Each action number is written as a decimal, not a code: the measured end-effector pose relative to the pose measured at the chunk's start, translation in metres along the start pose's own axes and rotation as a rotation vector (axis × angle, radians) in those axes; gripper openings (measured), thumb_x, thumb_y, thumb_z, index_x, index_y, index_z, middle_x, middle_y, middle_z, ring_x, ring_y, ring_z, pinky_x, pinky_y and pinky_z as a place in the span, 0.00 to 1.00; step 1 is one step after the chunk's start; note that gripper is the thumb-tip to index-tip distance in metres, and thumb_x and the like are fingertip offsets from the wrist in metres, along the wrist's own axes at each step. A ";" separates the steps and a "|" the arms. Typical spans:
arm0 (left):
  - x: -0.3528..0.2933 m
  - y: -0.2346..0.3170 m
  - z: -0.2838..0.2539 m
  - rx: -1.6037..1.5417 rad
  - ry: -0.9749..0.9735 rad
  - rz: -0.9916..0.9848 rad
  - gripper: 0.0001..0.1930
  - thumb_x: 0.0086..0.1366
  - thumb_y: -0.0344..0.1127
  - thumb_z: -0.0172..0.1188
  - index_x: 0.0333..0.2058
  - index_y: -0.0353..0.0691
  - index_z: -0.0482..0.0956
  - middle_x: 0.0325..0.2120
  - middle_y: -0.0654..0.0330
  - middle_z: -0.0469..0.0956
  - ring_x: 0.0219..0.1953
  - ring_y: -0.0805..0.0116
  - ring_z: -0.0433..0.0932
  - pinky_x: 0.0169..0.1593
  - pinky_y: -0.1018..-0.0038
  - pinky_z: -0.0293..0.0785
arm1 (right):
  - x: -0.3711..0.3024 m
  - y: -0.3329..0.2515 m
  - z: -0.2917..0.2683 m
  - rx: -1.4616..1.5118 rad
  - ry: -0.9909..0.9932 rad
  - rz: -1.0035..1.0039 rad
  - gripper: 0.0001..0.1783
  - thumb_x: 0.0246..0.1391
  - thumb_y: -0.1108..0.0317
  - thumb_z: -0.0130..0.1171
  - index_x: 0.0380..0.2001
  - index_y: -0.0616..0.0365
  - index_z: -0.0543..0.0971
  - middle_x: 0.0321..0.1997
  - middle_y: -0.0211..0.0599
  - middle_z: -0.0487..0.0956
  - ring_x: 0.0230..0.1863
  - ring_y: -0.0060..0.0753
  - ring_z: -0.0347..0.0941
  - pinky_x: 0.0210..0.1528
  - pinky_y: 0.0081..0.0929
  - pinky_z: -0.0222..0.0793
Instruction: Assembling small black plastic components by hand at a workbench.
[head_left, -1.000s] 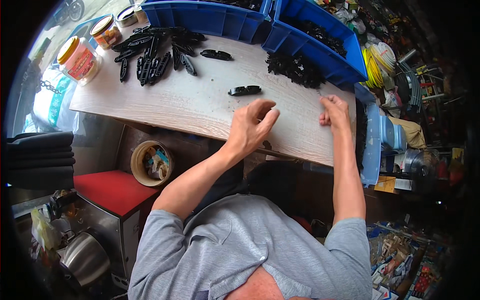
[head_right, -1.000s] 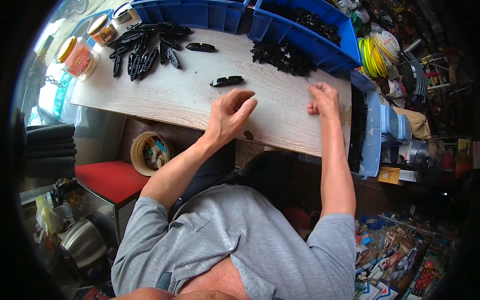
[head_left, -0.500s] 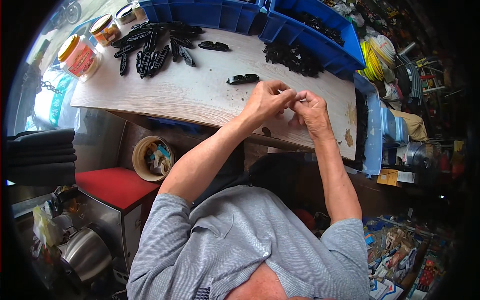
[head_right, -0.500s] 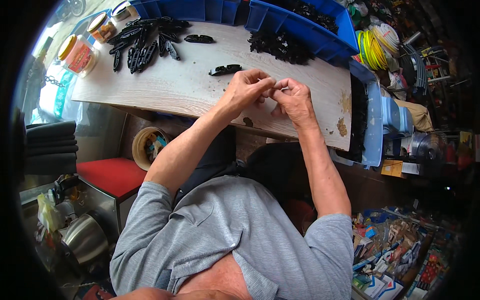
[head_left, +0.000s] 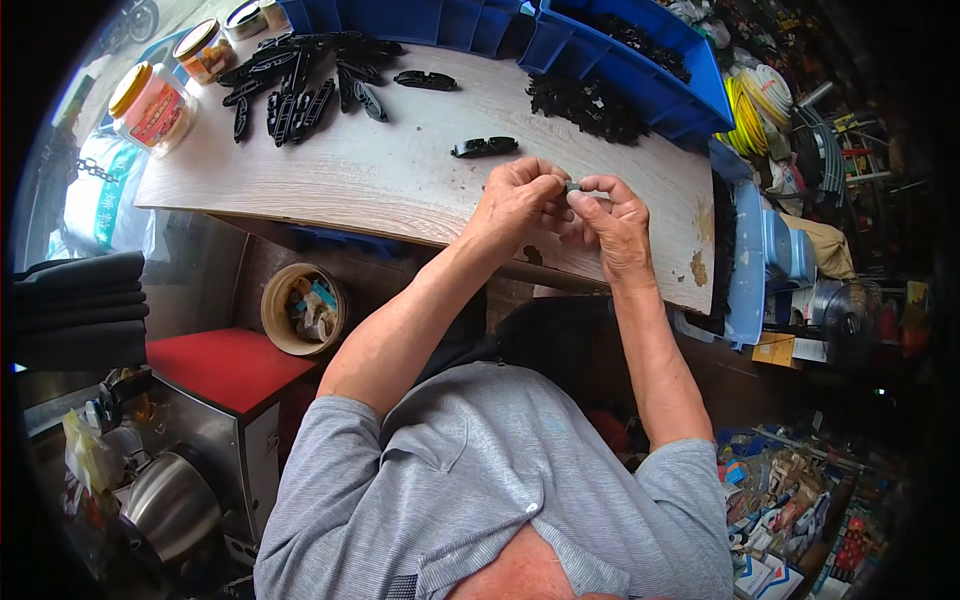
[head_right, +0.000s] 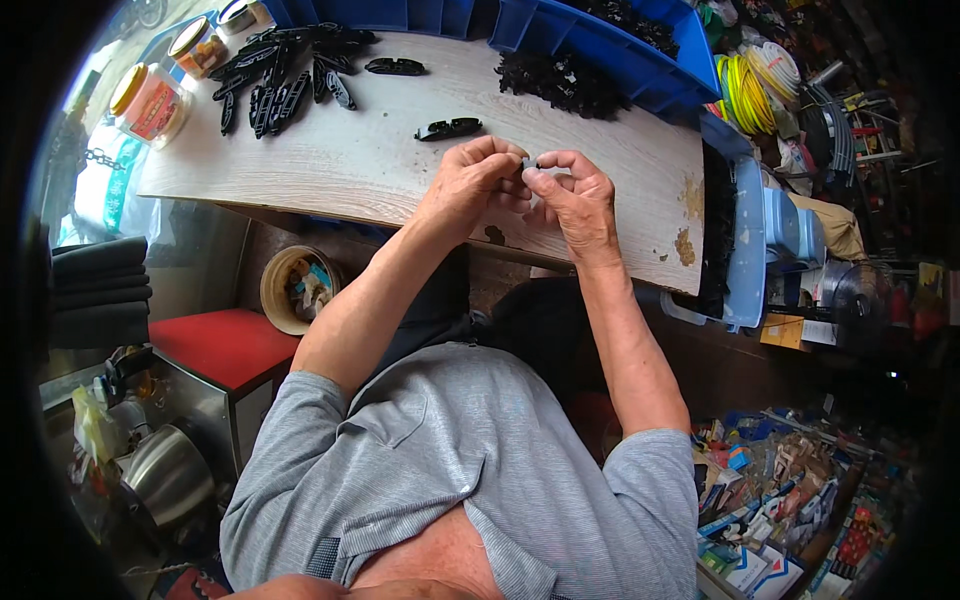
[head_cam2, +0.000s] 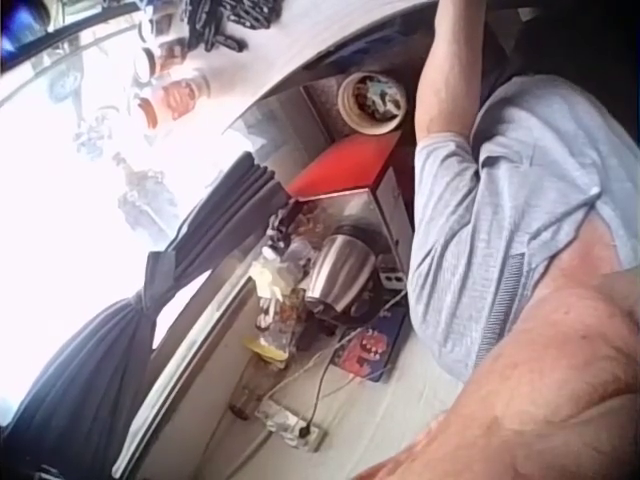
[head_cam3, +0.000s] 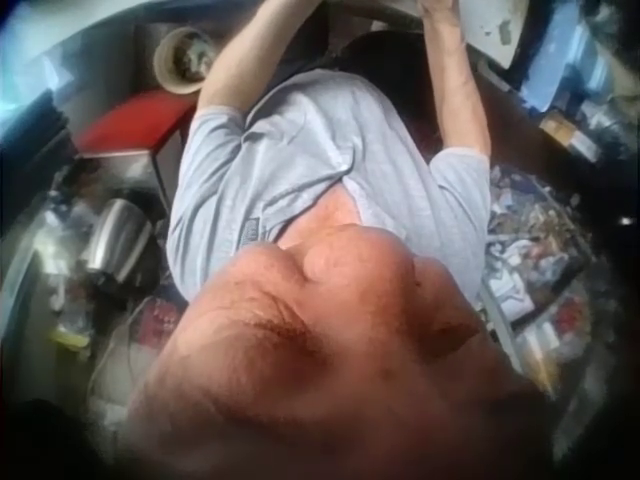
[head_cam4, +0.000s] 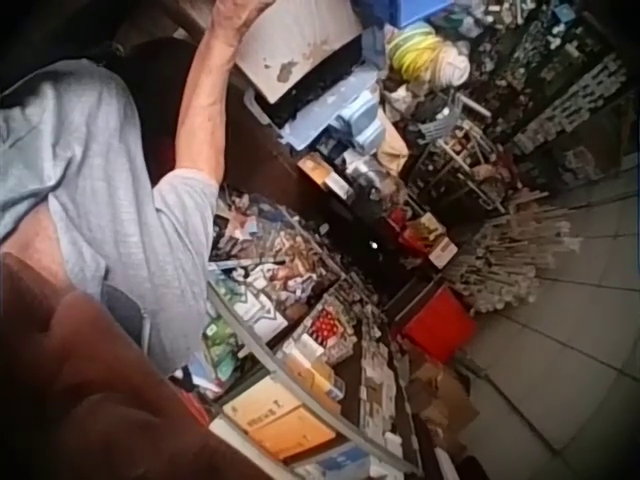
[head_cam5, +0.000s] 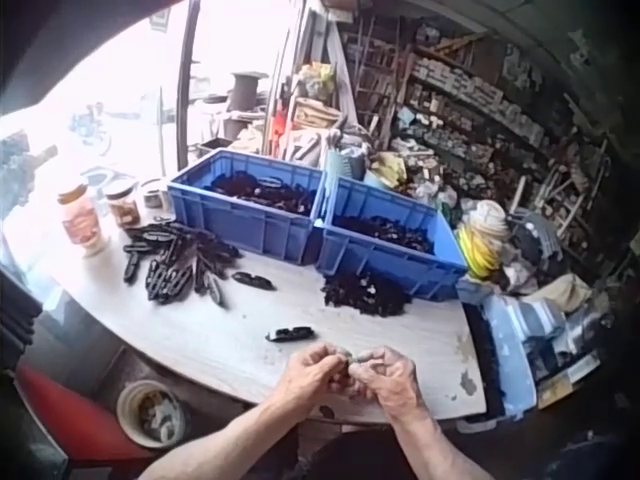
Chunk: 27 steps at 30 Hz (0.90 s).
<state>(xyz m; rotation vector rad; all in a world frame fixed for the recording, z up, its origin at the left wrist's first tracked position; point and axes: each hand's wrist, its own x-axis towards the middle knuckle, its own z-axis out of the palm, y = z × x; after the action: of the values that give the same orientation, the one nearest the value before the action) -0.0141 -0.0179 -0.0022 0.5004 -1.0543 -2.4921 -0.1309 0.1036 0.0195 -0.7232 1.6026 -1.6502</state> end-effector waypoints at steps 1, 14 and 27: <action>0.000 -0.001 0.002 0.005 -0.007 0.003 0.07 0.68 0.32 0.56 0.39 0.33 0.76 0.27 0.59 0.79 0.27 0.72 0.80 0.32 0.76 0.81 | 0.002 0.003 -0.001 0.015 0.004 -0.017 0.11 0.53 0.69 0.68 0.38 0.58 0.79 0.21 0.27 0.78 0.16 0.15 0.69 0.20 0.16 0.67; -0.005 0.030 -0.029 1.696 0.472 0.517 0.17 0.61 0.48 0.65 0.41 0.43 0.79 0.33 0.52 0.80 0.39 0.51 0.80 0.41 0.61 0.76 | 0.002 0.010 -0.003 0.120 0.043 -0.052 0.07 0.55 0.69 0.64 0.36 0.56 0.77 0.11 0.29 0.68 0.13 0.29 0.70 0.24 0.32 0.77; -0.013 0.016 -0.045 1.732 0.379 0.869 0.12 0.52 0.31 0.64 0.36 0.40 0.75 0.35 0.54 0.76 0.41 0.50 0.74 0.39 0.60 0.76 | 0.000 0.005 0.006 0.232 0.101 -0.019 0.07 0.53 0.67 0.65 0.34 0.55 0.79 0.11 0.27 0.69 0.16 0.26 0.73 0.25 0.32 0.79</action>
<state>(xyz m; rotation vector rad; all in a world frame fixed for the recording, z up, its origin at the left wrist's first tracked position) 0.0212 -0.0485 -0.0173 0.6293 -2.2966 -0.2950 -0.1256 0.0996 0.0150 -0.5443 1.4440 -1.8742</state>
